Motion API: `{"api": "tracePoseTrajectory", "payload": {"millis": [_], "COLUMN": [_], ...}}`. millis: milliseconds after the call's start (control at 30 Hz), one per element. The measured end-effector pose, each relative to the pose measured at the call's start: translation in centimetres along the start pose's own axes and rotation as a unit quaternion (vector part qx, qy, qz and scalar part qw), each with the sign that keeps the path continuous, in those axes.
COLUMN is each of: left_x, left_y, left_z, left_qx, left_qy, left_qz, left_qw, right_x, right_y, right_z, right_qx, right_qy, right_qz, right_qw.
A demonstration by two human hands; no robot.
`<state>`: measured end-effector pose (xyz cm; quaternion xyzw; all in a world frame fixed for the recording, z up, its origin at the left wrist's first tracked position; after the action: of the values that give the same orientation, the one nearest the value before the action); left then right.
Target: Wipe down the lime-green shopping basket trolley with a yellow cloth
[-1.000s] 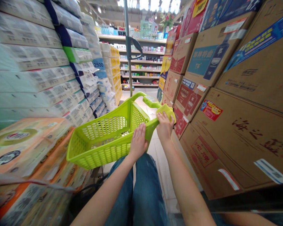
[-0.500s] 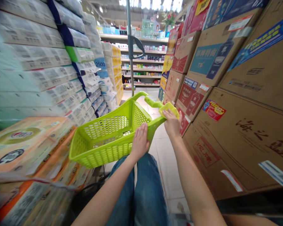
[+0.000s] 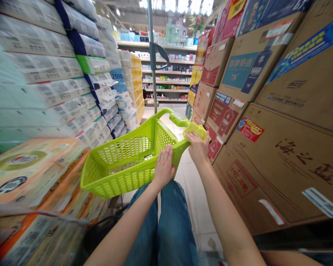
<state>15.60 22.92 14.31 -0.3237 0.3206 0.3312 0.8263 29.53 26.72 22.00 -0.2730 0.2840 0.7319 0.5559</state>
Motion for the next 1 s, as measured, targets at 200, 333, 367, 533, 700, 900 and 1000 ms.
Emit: {"api": "tracePoseTrajectory", "payload": {"millis": [200, 333, 367, 533, 700, 900, 1000], "left_x": [0.0, 0.0, 0.0, -0.1, 0.0, 0.1, 0.0], "left_y": [-0.1, 0.0, 0.1, 0.0, -0.1, 0.0, 0.1], "left_z": [0.0, 0.0, 0.0, -0.1, 0.0, 0.0, -0.1], "left_qx": [0.006, 0.006, 0.006, 0.006, -0.001, 0.005, 0.004], "left_qy": [-0.008, -0.014, -0.014, -0.003, -0.004, -0.010, -0.010], "left_qz": [-0.004, -0.008, -0.008, -0.003, 0.003, -0.007, -0.011], "left_qw": [1.000, 1.000, 1.000, 1.000, 1.000, 1.000, 1.000], "right_x": [0.5, 1.5, 1.6, 0.7, 0.1, 1.7, 1.7], "right_y": [1.4, 6.5, 7.0, 2.8, -1.6, 5.7, 7.4], "right_z": [-0.4, -3.3, -3.7, -1.5, 0.9, -2.8, -3.9], "right_qx": [0.044, -0.015, -0.032, -0.050, 0.049, 0.008, -0.035], "right_qy": [-0.015, 0.009, 0.016, 0.028, -0.002, 0.005, 0.016], "right_qz": [-0.025, -0.006, 0.001, 0.005, -0.028, -0.009, 0.017], "right_qw": [0.999, 1.000, 0.999, 0.998, 0.998, 1.000, 0.999]}}
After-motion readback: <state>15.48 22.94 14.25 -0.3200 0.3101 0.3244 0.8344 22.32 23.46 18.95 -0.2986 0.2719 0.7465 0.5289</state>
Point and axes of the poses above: each hand's wrist, its own z-axis towards the middle knuckle, its own x-axis out of the palm, y = z × x, the point moved 9 cm from there along z, towards the middle knuckle, and after that the axes turned 6 degrees about -z, right-handed, at the moved point
